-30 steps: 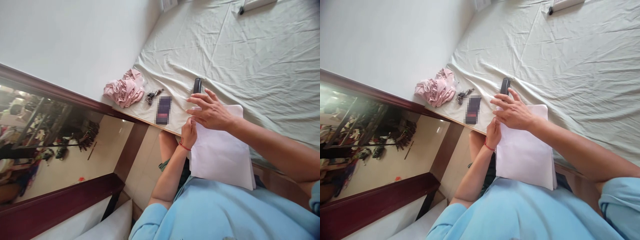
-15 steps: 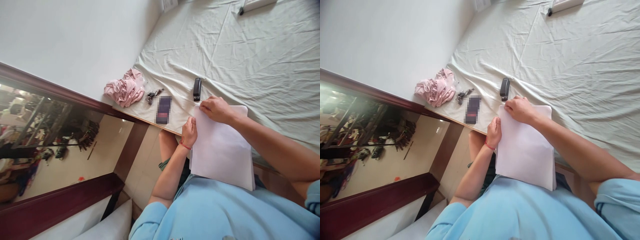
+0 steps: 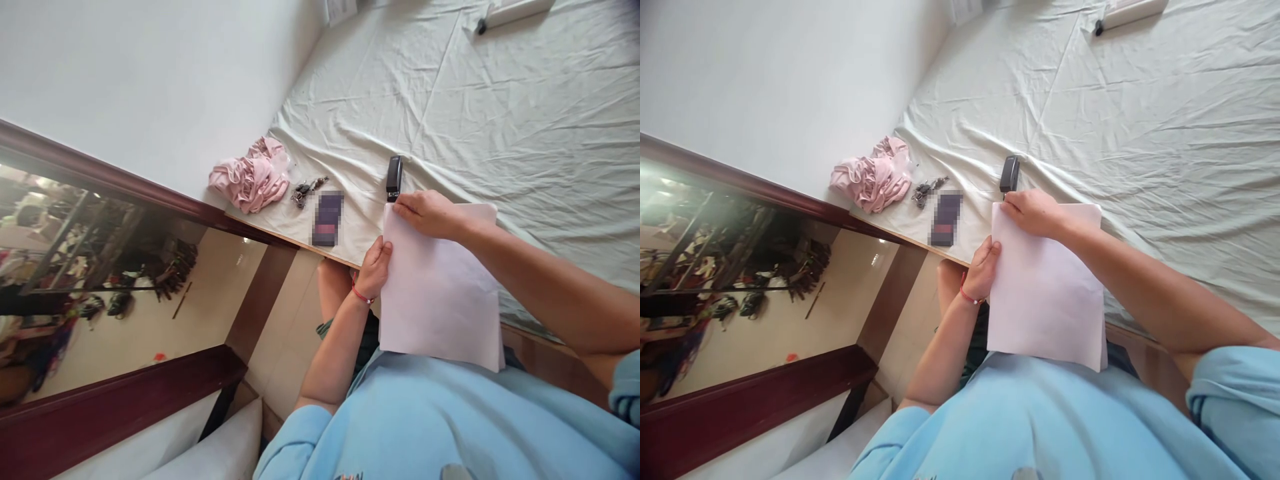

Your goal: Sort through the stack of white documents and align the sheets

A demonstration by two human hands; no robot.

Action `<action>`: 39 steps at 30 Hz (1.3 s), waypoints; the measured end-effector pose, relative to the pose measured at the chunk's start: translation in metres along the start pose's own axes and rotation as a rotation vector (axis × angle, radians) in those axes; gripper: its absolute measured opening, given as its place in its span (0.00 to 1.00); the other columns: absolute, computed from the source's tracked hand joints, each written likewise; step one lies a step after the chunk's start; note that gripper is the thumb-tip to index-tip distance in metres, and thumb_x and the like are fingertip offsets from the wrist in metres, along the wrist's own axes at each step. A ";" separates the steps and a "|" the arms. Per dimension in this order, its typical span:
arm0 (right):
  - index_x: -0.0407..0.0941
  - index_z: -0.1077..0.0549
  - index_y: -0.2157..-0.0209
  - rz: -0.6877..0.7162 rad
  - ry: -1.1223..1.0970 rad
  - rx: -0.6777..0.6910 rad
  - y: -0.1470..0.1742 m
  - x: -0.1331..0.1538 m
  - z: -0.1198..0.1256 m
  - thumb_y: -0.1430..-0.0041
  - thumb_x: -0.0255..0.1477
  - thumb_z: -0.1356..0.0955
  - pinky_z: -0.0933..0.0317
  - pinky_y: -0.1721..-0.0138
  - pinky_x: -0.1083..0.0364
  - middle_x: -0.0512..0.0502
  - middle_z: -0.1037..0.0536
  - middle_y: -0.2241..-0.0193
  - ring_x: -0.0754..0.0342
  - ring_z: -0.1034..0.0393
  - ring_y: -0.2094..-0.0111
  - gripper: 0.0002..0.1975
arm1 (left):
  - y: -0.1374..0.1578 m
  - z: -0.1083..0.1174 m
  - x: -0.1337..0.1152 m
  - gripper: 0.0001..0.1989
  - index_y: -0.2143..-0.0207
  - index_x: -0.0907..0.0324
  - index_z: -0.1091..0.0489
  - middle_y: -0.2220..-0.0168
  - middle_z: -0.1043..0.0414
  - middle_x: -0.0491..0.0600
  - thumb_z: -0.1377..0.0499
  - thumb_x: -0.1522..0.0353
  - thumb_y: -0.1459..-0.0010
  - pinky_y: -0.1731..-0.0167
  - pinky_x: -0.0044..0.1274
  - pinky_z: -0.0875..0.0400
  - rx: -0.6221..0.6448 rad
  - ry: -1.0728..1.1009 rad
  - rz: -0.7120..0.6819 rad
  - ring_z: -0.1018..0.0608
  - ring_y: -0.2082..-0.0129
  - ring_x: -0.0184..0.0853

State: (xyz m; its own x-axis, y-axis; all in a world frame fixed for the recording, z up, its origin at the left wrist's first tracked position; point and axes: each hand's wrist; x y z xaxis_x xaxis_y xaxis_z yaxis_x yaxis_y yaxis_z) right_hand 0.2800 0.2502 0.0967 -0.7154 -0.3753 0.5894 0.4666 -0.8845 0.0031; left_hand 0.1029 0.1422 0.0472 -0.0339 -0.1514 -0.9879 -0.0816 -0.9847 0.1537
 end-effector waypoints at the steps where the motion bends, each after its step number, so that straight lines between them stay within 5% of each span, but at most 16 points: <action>1: 0.48 0.26 0.68 0.017 0.006 0.002 0.000 -0.001 0.000 0.27 0.38 0.41 0.44 0.66 0.50 0.41 0.20 0.69 0.46 0.28 0.67 0.18 | 0.000 -0.001 0.000 0.25 0.59 0.58 0.29 0.59 0.22 0.52 0.38 0.44 0.35 0.51 0.31 0.25 0.002 0.051 0.019 0.21 0.56 0.40; 8: 0.47 0.22 0.67 -0.136 -0.099 0.075 -0.008 -0.020 -0.004 0.32 0.37 0.36 0.40 0.64 0.51 0.46 0.19 0.69 0.48 0.27 0.67 0.15 | -0.006 -0.003 -0.001 0.23 0.57 0.59 0.26 0.64 0.19 0.52 0.34 0.48 0.37 0.52 0.34 0.22 -0.014 0.243 0.240 0.17 0.55 0.43; 14: 0.47 0.19 0.67 -0.210 0.044 0.124 -0.043 -0.039 -0.011 0.36 0.34 0.34 0.39 0.64 0.51 0.42 0.16 0.65 0.47 0.26 0.63 0.13 | -0.024 -0.003 -0.002 0.17 0.67 0.59 0.28 0.74 0.24 0.47 0.35 0.54 0.35 0.57 0.30 0.22 -0.079 0.189 0.349 0.18 0.64 0.38; 23: 0.47 0.17 0.67 -0.128 0.114 0.059 -0.086 -0.073 -0.028 0.36 0.48 0.32 0.33 0.61 0.45 0.38 0.20 0.73 0.41 0.25 0.64 0.20 | -0.049 -0.005 0.001 0.21 0.75 0.56 0.35 0.79 0.38 0.43 0.38 0.54 0.33 0.67 0.26 0.28 -0.214 -0.126 0.248 0.27 0.71 0.35; 32: 0.49 0.20 0.70 -0.206 0.120 -0.067 -0.074 -0.067 -0.026 0.33 0.41 0.33 0.37 0.50 0.35 0.36 0.18 0.66 0.32 0.26 0.53 0.16 | -0.065 -0.007 0.003 0.21 0.77 0.56 0.37 0.80 0.41 0.43 0.41 0.58 0.32 0.70 0.25 0.32 -0.210 -0.201 0.260 0.31 0.73 0.34; 36: 0.48 0.18 0.57 -0.072 0.144 -0.297 -0.048 -0.053 -0.023 0.30 0.35 0.35 0.39 0.46 0.30 0.33 0.16 0.54 0.28 0.34 0.40 0.13 | -0.064 -0.008 0.007 0.19 0.76 0.56 0.35 0.80 0.40 0.43 0.41 0.58 0.32 0.69 0.25 0.30 -0.210 -0.195 0.245 0.29 0.72 0.35; 39: 0.50 0.20 0.47 0.155 0.139 -0.375 -0.035 -0.047 -0.020 0.28 0.27 0.39 0.47 0.36 0.29 0.38 0.18 0.44 0.35 0.36 0.34 0.18 | -0.064 -0.007 0.008 0.19 0.76 0.56 0.34 0.80 0.40 0.43 0.41 0.58 0.33 0.68 0.25 0.30 -0.212 -0.192 0.215 0.29 0.73 0.35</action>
State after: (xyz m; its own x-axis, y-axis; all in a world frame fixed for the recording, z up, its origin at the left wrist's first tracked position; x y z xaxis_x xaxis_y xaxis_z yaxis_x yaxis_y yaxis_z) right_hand 0.2870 0.2932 0.0530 -0.7268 -0.5228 0.4455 0.3707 -0.8446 -0.3863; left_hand 0.1153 0.2031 0.0289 -0.2163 -0.3583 -0.9082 0.1558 -0.9310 0.3301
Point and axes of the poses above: each hand's wrist, its own y-axis away from the middle knuckle, its own z-axis out of the back of the hand, x = y × z
